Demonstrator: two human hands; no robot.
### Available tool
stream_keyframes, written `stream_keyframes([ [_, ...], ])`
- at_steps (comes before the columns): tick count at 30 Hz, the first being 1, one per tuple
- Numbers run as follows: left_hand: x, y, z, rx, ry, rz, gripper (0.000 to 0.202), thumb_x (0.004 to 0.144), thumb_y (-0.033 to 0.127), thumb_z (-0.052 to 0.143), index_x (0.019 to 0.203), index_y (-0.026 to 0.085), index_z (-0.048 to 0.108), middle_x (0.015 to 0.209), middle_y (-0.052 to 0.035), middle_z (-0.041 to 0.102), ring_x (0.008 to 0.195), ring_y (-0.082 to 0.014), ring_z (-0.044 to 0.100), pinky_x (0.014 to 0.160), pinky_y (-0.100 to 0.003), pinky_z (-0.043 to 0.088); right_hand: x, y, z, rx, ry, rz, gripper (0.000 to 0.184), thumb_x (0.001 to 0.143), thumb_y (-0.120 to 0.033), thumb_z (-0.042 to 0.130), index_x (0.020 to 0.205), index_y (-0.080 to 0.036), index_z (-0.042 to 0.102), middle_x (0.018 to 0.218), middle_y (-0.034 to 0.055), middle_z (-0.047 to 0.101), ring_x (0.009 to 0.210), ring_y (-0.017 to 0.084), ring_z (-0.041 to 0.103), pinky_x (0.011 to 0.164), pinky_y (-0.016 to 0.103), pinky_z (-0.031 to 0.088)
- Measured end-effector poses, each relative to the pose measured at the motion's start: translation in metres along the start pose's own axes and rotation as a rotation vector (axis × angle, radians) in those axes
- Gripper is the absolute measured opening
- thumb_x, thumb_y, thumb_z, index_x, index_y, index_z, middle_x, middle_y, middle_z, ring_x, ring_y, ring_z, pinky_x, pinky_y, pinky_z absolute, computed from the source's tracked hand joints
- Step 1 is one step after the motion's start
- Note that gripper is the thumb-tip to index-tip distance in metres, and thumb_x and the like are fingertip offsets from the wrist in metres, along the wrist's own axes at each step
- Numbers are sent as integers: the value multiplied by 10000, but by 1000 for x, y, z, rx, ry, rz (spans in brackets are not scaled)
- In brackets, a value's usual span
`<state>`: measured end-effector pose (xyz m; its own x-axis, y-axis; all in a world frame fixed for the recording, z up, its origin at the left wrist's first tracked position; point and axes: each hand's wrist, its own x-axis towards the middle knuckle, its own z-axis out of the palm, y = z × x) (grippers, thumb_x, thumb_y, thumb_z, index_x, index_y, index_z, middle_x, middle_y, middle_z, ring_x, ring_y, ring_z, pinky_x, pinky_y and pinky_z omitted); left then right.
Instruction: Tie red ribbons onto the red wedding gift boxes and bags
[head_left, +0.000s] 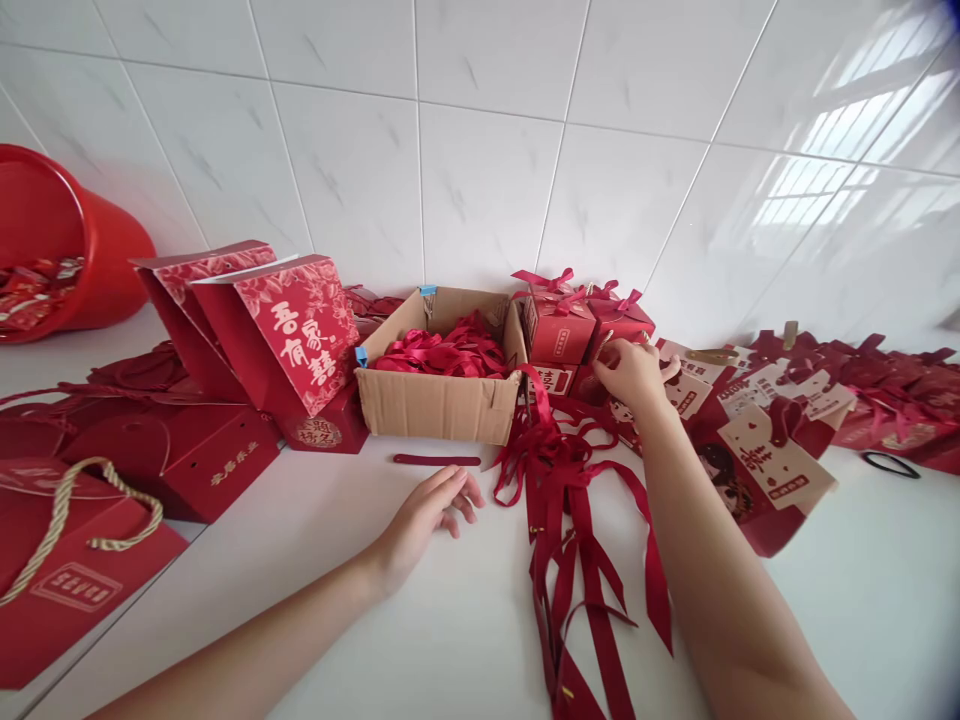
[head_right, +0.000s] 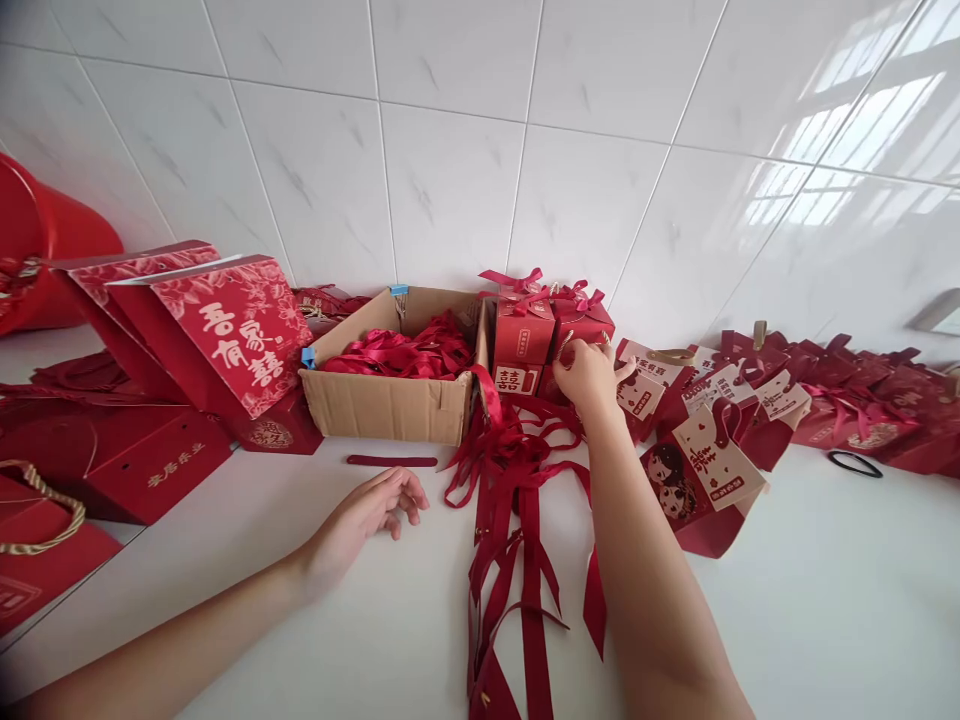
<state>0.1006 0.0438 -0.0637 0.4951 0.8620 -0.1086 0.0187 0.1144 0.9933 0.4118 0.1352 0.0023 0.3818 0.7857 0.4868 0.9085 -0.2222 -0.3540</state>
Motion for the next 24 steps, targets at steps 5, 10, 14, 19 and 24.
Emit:
stream_keyframes([
  [5,0,5,2,17,17,-4,429,873,582,432,828,166,526,893,-59,557,794,-174,522,661,-285,391,5,3,-8,32,191,142,497,774,-399,600,1224,-216,490,1305,170,455,1207,353,419,1001,587,191],
  [10,0,3,0,22,-15,7,431,881,582,425,840,169,542,904,-60,571,803,-173,522,669,-283,389,5,-2,-4,30,153,207,680,749,-511,655,1337,-259,425,1407,218,365,1276,395,382,983,611,178],
  [14,0,1,0,6,-11,-23,472,861,629,428,844,171,539,902,-65,573,798,-179,520,666,-286,391,6,-7,0,27,214,293,607,754,-556,611,1251,-226,498,1281,211,479,1190,365,457,983,595,171],
  [19,1,2,-1,-1,-12,-48,488,839,653,444,844,173,536,903,-67,573,798,-186,519,672,-292,391,8,-9,-5,47,248,243,615,707,-596,630,1196,-230,553,1169,185,534,1097,346,508,971,554,195],
  [24,1,1,-3,1,-40,-36,457,867,617,426,856,175,545,906,-63,573,803,-185,523,679,-293,384,13,-11,2,-17,147,151,608,812,-595,572,1298,-233,522,1245,198,511,1100,340,525,976,561,184],
])
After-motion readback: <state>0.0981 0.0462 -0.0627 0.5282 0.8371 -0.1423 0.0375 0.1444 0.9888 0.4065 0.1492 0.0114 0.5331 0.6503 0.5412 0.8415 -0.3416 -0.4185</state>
